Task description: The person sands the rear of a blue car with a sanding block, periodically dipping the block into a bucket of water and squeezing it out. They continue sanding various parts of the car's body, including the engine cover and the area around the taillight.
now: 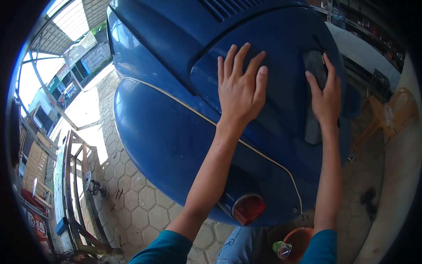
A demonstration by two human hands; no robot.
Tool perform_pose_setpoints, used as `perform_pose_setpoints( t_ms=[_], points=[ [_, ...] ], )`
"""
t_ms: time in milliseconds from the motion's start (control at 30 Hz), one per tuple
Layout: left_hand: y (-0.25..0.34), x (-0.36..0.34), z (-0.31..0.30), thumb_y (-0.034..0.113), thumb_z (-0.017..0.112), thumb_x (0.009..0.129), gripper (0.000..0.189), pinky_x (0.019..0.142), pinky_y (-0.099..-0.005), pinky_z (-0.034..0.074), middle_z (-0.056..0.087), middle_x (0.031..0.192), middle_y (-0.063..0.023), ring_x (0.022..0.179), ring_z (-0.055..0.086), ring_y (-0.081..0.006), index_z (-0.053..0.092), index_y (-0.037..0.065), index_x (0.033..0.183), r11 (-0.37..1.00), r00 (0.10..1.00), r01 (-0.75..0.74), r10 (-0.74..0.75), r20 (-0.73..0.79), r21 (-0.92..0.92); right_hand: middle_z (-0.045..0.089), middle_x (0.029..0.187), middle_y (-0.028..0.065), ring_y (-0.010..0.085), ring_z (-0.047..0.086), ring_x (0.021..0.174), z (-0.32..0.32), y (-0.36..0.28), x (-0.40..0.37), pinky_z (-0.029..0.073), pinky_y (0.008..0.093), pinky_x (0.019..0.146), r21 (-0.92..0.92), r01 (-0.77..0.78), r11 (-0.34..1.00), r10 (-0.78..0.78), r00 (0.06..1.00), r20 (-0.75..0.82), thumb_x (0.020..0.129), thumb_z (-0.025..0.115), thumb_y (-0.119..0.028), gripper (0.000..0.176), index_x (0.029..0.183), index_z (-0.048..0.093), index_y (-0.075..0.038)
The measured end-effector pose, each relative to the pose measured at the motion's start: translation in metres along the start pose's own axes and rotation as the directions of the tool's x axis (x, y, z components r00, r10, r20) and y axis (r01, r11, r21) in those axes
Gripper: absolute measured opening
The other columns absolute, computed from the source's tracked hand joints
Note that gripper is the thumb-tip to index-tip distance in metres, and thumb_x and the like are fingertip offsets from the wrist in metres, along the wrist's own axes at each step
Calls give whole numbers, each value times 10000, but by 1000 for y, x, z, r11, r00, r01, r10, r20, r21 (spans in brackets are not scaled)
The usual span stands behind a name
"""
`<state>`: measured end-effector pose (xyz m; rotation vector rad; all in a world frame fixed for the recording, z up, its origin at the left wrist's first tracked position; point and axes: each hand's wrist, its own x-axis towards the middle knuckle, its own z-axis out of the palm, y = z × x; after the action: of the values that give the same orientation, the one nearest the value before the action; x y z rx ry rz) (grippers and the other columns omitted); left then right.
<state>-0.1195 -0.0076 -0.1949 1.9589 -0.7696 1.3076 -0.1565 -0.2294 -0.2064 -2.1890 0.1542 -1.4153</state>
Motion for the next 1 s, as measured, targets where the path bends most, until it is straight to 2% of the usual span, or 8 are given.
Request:
perform_pose_setpoints(
  t_ms=[100, 233, 333, 433, 533, 700, 833, 1000],
  points=[
    [0, 2, -2, 401, 318, 1112, 501, 1252, -568, 202, 537, 1490, -135, 1487, 375, -358, 672, 145, 1357, 1000, 1000, 5, -6, 25, 31, 547, 1315, 247, 449, 605, 1176, 3, -41, 29, 573, 534, 873, -226, -174, 959, 185, 982, 28, 966, 632, -525, 654, 1550, 422, -319],
    [-3, -1, -4, 343, 330, 1113, 469, 1236, -548, 245, 570, 1449, -161, 1466, 406, -371, 662, 97, 1335, 994, 999, 46, -48, -20, -97, 564, 1214, 237, 398, 620, 989, 11, -76, -38, 570, 475, 757, -188, 359, 914, -333, 930, 157, 902, 728, -451, 713, 1541, 439, -320],
    [0, -2, -7, 353, 322, 1115, 474, 1227, -528, 265, 581, 1429, -162, 1445, 426, -373, 662, 99, 1326, 998, 999, 29, -30, -13, -59, 551, 1227, 236, 395, 614, 1005, 3, -63, -28, 573, 479, 760, -101, 216, 971, -197, 965, 172, 892, 736, -444, 727, 1543, 435, -319],
    [6, -1, -5, 358, 323, 1115, 477, 1217, -519, 283, 584, 1422, -160, 1428, 442, -370, 666, 100, 1322, 999, 999, 32, -32, -11, -22, 542, 1221, 234, 389, 606, 1005, 4, -48, 36, 573, 487, 765, -72, -187, 980, 192, 979, 67, 883, 742, -419, 734, 1542, 433, -322],
    [5, -1, -8, 352, 340, 1113, 464, 1213, -518, 290, 586, 1421, -149, 1420, 449, -366, 673, 101, 1315, 998, 998, 55, -55, -21, -37, 550, 1153, 171, 361, 597, 1009, 15, -51, 48, 557, 474, 830, -225, -188, 956, 181, 982, -53, 885, 759, -398, 752, 1553, 424, -313],
    [1, -8, 1, 372, 434, 1080, 412, 1237, -521, 270, 525, 1519, -90, 1486, 380, -326, 662, 178, 1363, 996, 999, -12, 9, 34, 86, 530, 1199, 202, 346, 575, 1055, -20, -11, -72, 543, 439, 831, -175, 163, 971, -147, 984, 103, 918, 721, -424, 735, 1563, 401, -275],
    [13, -22, 15, 300, 575, 993, 404, 1274, -545, 202, 493, 1565, -65, 1527, 341, -302, 655, 243, 1385, 969, 980, -164, 139, 140, 185, 508, 1228, 194, 350, 552, 1095, -52, 57, -145, 507, 446, 903, -125, -245, 962, 249, 968, 25, 943, 692, -454, 758, 1589, 354, -250],
    [27, -33, 24, 287, 632, 958, 441, 1277, -557, 194, 486, 1576, -56, 1531, 339, -293, 650, 277, 1398, 914, 908, -364, 305, 288, 181, 476, 1321, 223, 405, 538, 1172, -69, 112, -191, 451, 498, 1000, -52, -667, 743, 659, 743, -112, 971, 633, -513, 779, 1616, 282, -253]
  ],
)
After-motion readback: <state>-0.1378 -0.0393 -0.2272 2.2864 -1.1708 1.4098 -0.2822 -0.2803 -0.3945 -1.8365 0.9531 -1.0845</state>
